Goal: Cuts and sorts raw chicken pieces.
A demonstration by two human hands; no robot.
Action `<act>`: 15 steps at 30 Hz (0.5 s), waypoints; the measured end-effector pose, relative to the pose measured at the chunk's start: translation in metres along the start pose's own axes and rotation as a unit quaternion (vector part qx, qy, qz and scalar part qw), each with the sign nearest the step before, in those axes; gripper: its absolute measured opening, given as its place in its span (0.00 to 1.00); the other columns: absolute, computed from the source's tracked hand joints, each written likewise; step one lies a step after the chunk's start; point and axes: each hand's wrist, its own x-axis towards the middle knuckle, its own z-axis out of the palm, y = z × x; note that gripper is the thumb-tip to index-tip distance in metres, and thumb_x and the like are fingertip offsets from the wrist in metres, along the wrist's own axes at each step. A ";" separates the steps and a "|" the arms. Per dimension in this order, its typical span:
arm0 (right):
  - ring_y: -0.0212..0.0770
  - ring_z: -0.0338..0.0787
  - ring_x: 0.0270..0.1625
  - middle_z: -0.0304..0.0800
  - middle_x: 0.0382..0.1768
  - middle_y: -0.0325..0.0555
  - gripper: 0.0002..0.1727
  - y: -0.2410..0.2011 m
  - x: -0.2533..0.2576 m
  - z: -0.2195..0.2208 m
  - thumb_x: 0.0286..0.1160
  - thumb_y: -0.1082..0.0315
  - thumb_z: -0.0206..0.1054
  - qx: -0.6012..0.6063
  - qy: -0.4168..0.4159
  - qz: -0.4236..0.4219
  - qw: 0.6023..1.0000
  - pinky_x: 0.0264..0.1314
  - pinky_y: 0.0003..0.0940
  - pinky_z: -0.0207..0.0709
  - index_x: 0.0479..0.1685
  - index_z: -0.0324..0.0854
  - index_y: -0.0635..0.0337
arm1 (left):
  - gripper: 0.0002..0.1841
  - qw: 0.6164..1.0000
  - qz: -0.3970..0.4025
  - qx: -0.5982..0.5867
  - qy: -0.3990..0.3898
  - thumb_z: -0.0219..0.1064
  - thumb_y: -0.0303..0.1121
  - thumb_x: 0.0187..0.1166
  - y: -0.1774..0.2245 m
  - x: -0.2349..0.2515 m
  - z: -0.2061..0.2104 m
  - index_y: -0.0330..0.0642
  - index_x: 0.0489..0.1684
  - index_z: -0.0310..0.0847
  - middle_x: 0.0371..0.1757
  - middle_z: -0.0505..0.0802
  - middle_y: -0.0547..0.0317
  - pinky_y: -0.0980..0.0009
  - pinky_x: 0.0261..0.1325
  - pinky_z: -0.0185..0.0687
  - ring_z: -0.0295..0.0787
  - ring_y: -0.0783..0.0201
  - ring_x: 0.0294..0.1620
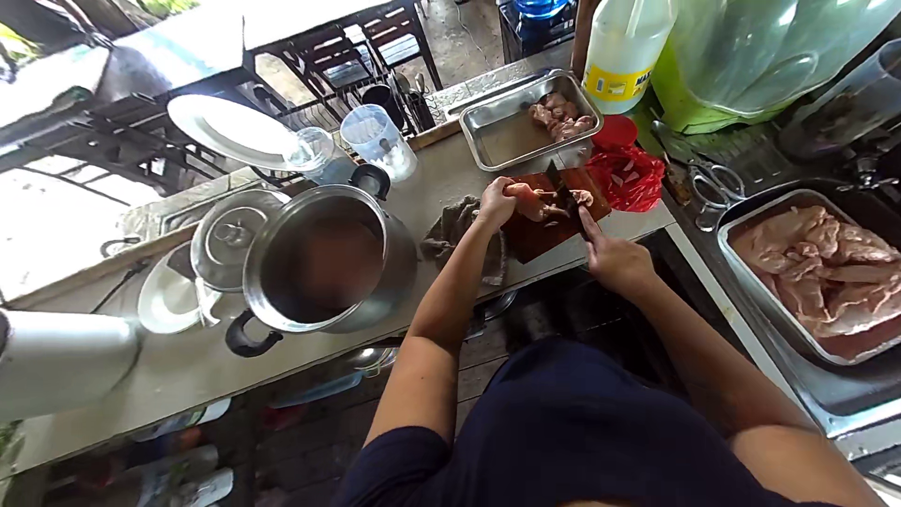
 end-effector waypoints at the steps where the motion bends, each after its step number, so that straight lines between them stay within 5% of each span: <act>1: 0.69 0.92 0.50 0.92 0.44 0.65 0.37 0.001 -0.014 -0.005 0.94 0.59 0.43 -0.029 -0.024 0.009 0.999 0.49 0.66 0.80 0.99 0.30 0.33 | 0.20 1.000 -0.005 -0.026 0.015 0.68 0.27 0.79 -0.003 -0.001 -0.003 0.31 0.68 0.79 0.64 0.88 0.35 0.46 0.75 0.76 0.85 0.45 0.69; 7: 0.67 0.92 0.56 0.92 0.49 0.64 0.34 -0.002 -0.043 -0.017 0.96 0.58 0.38 -0.085 -0.101 0.043 0.990 0.55 0.62 0.80 0.99 0.31 0.35 | 0.17 0.978 0.025 -0.195 0.064 0.67 0.25 0.80 -0.001 -0.019 -0.029 0.28 0.65 0.78 0.52 0.90 0.43 0.62 0.53 0.86 0.88 0.60 0.46; 15: 0.65 0.93 0.55 0.92 0.50 0.63 0.36 -0.013 -0.029 -0.013 0.95 0.60 0.39 -0.094 -0.078 0.029 0.992 0.54 0.61 0.80 0.99 0.29 0.35 | 0.18 0.959 0.134 -0.179 0.172 0.66 0.27 0.82 0.042 -0.057 -0.110 0.27 0.66 0.75 0.52 0.90 0.49 0.68 0.53 0.88 0.89 0.67 0.46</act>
